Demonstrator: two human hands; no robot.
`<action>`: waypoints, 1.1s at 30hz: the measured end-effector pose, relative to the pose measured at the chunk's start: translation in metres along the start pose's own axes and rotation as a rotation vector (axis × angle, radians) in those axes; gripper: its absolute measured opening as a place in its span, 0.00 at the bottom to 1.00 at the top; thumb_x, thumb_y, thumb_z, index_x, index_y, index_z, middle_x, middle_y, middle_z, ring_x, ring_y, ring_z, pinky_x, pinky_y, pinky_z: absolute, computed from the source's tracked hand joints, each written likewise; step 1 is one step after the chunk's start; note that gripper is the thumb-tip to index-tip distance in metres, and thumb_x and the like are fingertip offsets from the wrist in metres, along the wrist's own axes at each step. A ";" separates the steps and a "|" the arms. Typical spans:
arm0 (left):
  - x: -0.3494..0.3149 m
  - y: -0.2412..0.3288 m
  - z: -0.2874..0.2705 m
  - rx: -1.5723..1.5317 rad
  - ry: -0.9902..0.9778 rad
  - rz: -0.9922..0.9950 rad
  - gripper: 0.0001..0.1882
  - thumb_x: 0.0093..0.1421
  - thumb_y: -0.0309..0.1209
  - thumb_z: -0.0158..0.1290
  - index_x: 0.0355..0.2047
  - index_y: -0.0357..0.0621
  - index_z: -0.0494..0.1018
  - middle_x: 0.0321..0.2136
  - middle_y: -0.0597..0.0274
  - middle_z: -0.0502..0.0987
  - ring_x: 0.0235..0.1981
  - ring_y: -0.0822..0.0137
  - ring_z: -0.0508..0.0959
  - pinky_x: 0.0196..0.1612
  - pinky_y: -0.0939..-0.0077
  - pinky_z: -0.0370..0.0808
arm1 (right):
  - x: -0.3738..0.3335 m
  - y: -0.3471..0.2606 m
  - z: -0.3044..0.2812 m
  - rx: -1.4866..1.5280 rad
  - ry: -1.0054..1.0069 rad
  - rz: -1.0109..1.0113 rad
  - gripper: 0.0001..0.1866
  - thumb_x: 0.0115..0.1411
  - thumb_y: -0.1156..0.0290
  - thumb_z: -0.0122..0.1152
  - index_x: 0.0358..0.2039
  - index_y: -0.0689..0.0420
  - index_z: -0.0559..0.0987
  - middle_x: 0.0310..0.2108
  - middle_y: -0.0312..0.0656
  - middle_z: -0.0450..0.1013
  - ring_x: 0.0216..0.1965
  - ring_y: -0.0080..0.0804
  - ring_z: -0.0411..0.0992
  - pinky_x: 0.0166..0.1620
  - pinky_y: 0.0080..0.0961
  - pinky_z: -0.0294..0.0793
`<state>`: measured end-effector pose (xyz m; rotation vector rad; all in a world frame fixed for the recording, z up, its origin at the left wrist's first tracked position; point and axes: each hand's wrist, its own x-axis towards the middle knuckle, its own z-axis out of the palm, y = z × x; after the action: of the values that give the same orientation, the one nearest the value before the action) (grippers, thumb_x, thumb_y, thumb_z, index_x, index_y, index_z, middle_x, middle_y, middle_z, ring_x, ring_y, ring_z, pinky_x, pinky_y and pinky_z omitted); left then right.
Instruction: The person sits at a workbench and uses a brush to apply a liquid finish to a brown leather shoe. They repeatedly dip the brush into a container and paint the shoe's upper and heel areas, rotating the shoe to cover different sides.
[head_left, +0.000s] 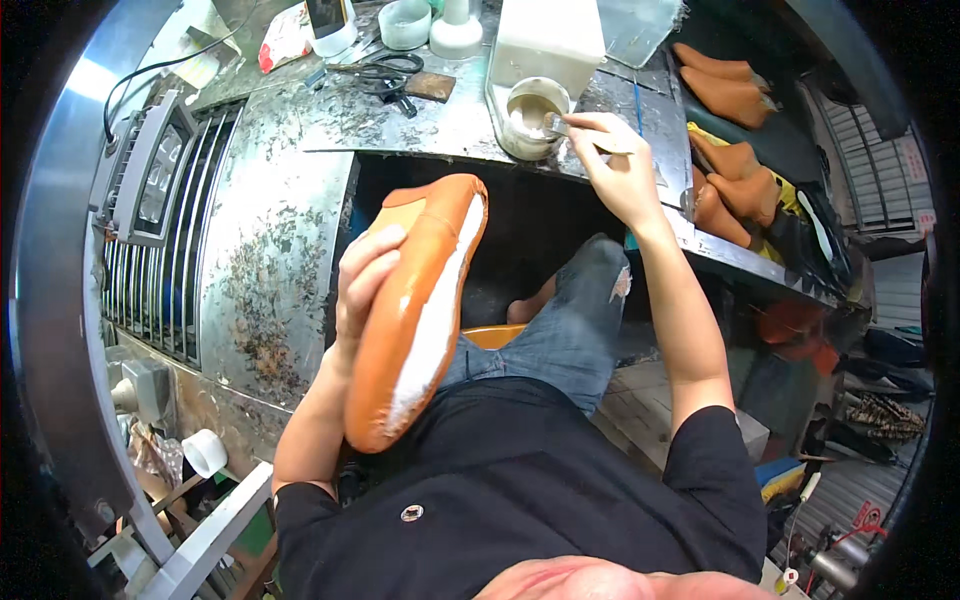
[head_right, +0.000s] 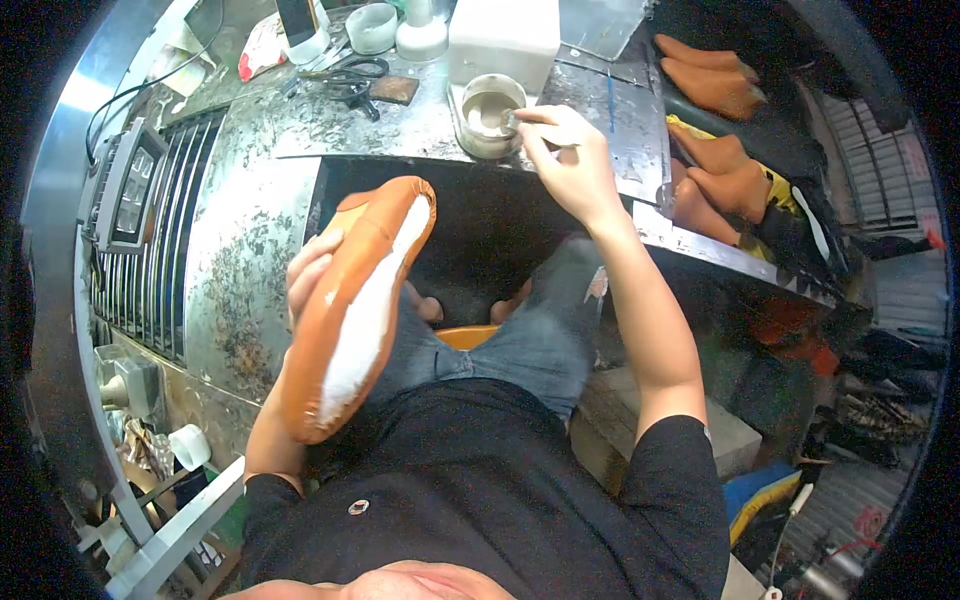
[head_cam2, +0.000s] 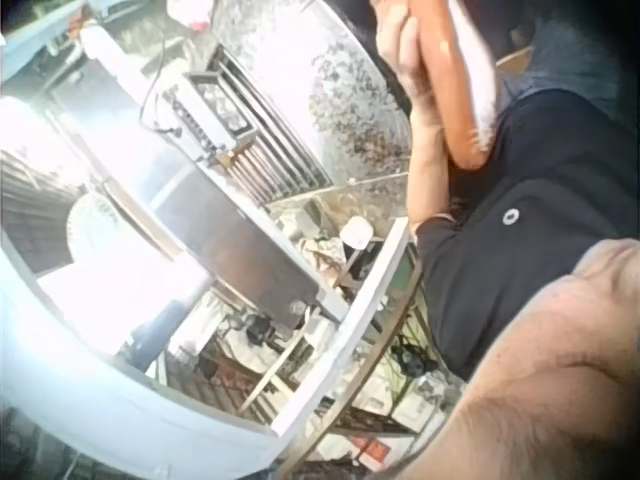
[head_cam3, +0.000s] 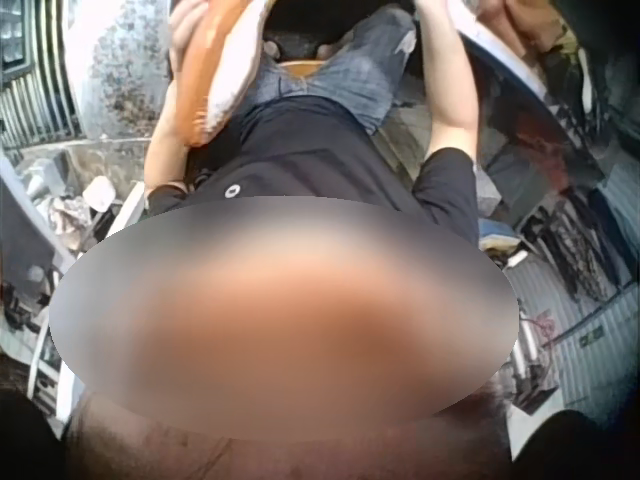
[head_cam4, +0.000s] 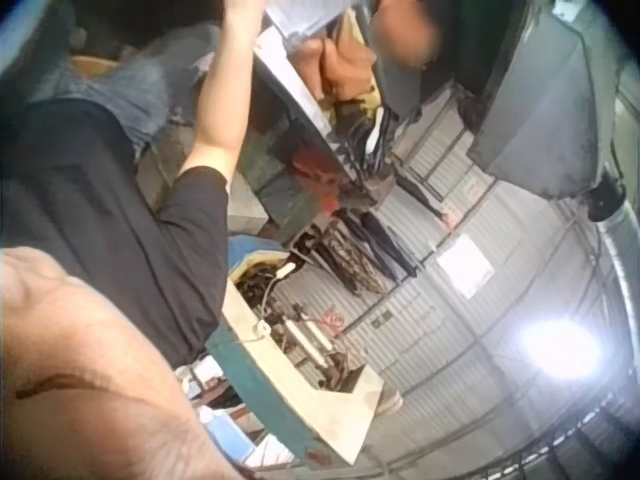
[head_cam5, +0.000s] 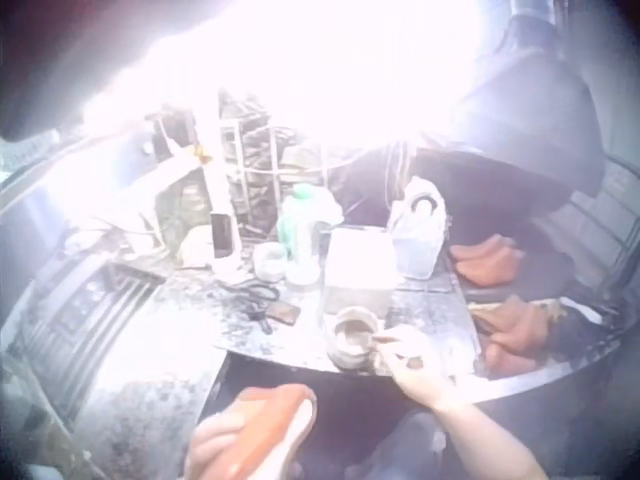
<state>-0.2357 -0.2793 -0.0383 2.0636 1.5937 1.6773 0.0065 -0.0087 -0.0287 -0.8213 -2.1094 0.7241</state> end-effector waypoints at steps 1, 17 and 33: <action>0.001 -0.008 0.002 0.128 0.044 0.152 0.36 0.52 0.23 0.71 0.60 0.44 0.66 0.59 0.46 0.74 0.60 0.47 0.76 0.64 0.50 0.72 | -0.003 0.002 -0.002 0.030 0.035 -0.017 0.12 0.67 0.69 0.66 0.46 0.62 0.87 0.45 0.45 0.84 0.43 0.32 0.81 0.47 0.28 0.78; 0.003 -0.008 0.003 0.249 -0.085 0.332 0.22 0.64 0.30 0.61 0.55 0.52 0.66 0.60 0.51 0.77 0.62 0.47 0.76 0.71 0.44 0.62 | -0.047 -0.088 0.021 0.855 0.218 0.376 0.16 0.74 0.62 0.61 0.41 0.65 0.85 0.30 0.41 0.81 0.27 0.22 0.78 0.30 0.21 0.81; 0.006 -0.007 -0.002 0.294 -0.072 0.299 0.25 0.62 0.31 0.63 0.57 0.51 0.67 0.62 0.52 0.77 0.64 0.48 0.75 0.72 0.46 0.60 | -0.069 -0.112 0.044 0.828 0.137 0.255 0.17 0.75 0.66 0.57 0.37 0.67 0.84 0.23 0.40 0.78 0.24 0.21 0.75 0.28 0.21 0.75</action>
<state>-0.2420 -0.2727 -0.0374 2.5867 1.6646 1.4953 -0.0284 -0.1405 -0.0043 -0.6355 -1.3817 1.4855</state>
